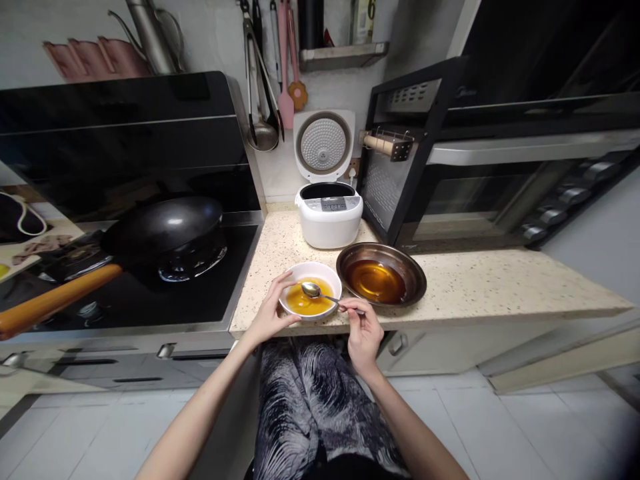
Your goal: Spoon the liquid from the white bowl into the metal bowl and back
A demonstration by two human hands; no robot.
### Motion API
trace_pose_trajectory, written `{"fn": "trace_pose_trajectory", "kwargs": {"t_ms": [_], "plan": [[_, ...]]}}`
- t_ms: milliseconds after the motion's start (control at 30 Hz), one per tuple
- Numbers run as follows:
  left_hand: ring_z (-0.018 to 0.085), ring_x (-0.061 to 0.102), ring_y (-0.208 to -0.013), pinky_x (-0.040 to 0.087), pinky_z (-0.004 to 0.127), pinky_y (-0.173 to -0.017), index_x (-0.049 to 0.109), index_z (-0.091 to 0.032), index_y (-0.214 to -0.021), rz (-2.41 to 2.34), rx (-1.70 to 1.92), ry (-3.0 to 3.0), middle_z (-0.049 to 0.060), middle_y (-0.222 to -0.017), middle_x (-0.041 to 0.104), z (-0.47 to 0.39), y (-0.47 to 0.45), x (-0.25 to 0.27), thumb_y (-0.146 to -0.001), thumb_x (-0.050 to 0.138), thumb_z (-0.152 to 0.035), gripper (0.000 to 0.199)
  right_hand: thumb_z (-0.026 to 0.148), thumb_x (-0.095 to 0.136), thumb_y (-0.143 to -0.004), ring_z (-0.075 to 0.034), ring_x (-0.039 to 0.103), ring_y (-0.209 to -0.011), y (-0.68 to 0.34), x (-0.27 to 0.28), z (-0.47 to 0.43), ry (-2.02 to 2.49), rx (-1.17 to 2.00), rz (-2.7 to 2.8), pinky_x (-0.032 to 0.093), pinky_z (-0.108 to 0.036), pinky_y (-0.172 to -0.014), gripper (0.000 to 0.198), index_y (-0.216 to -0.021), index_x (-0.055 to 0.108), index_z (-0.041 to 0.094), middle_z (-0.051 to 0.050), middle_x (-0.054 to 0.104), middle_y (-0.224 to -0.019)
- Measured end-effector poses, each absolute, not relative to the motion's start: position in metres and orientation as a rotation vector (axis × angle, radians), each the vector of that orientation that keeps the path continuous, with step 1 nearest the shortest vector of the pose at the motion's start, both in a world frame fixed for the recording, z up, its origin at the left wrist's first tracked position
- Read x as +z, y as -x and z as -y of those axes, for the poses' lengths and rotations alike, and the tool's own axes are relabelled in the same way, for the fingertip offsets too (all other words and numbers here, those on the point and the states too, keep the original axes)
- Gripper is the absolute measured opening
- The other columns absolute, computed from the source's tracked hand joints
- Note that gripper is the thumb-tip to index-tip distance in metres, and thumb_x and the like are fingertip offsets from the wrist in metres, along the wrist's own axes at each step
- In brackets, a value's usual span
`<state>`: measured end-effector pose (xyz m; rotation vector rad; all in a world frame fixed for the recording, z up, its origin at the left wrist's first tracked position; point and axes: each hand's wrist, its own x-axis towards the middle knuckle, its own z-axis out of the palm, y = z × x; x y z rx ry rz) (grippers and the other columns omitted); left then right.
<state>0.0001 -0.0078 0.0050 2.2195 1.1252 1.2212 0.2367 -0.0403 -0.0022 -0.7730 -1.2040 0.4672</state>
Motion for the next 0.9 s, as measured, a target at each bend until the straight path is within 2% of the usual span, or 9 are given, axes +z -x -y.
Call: {"fn": "trace_pose_trajectory", "kwargs": {"t_ms": [400, 900], "plan": [[0.041, 0.038, -0.153, 0.034, 0.065, -0.123, 0.054, -0.025, -0.141, -1.117, 1.23, -2.222, 0.019, -0.161, 0.041, 0.007, 0.001, 0.004, -0.086, 0.071, -0.07, 0.073, 0.023, 0.059, -0.102, -0.016, 0.069, -0.08, -0.25, 0.018, 0.041, 0.731, 0.376, 1.141, 0.057, -0.03, -0.074, 0.012, -0.093, 0.068, 0.022, -0.003, 0.073, -0.087], [0.04, 0.037, -0.154, 0.033, 0.065, -0.124, 0.053, -0.026, -0.142, -1.108, 1.229, -2.219, 0.019, -0.162, 0.04, 0.008, 0.0, 0.004, -0.086, 0.071, -0.07, 0.074, 0.031, 0.059, -0.102, -0.018, 0.069, -0.083, -0.281, 0.021, 0.032, 0.843, 0.226, 1.053, 0.059, -0.034, -0.075, 0.015, -0.096, 0.067, 0.02, -0.006, 0.071, -0.092]]}}
